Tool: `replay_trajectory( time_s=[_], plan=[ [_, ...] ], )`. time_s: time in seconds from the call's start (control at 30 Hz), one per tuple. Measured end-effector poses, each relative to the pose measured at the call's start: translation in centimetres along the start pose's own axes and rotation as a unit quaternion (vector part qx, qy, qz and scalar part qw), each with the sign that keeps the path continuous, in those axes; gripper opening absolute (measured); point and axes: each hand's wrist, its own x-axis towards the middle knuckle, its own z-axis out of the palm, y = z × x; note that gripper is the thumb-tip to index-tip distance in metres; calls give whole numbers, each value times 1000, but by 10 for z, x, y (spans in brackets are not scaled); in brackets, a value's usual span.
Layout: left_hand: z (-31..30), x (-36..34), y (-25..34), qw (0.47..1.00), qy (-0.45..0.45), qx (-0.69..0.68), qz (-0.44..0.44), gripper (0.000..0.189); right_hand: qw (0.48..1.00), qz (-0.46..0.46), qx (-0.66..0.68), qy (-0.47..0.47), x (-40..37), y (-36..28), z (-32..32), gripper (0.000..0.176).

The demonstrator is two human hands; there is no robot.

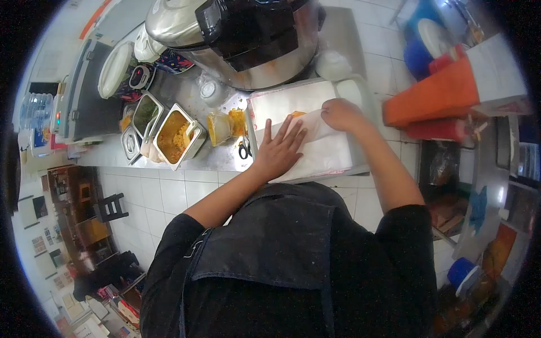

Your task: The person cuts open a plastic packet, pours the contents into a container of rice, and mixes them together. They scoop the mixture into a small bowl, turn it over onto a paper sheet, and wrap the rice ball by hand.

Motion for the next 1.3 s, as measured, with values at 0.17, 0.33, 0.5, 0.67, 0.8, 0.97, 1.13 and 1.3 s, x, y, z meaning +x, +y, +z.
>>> replay_trajectory(
  time_s=[0.17, 0.33, 0.5, 0.67, 0.8, 0.97, 1.13, 1.3],
  plan=[
    [4, 1, -22, 1000, 8, 8, -26, 74, 998, -30, -19, 50, 1, -3, -4, 29],
    [8, 3, -16, 997, 67, 27, -27, 66, 997, 0, -67, 37, -3, -14, -17, 26],
    [13, -4, -4, 991, 53, 57, 111, 57, 994, 40, -101, 16, -1, -15, -19, 25],
    [18, 0, -9, 996, 36, -30, 81, 58, 994, -34, -61, 84, 13, 1, -12, 23],
    [15, 1, -14, 996, 24, -29, 77, 60, 978, -170, 5, 122, 40, 1, -5, 25],
    [18, 0, -11, 998, 15, -25, 59, 64, 945, -233, -181, 143, 45, -7, 6, 29],
    [18, -1, -10, 998, 15, -31, 44, 67, 946, -249, -181, 102, 47, -9, 2, 28],
    [16, -1, -8, 998, 21, -39, 36, 68, 961, -221, -136, 94, 49, -16, 10, 41]
  ],
)
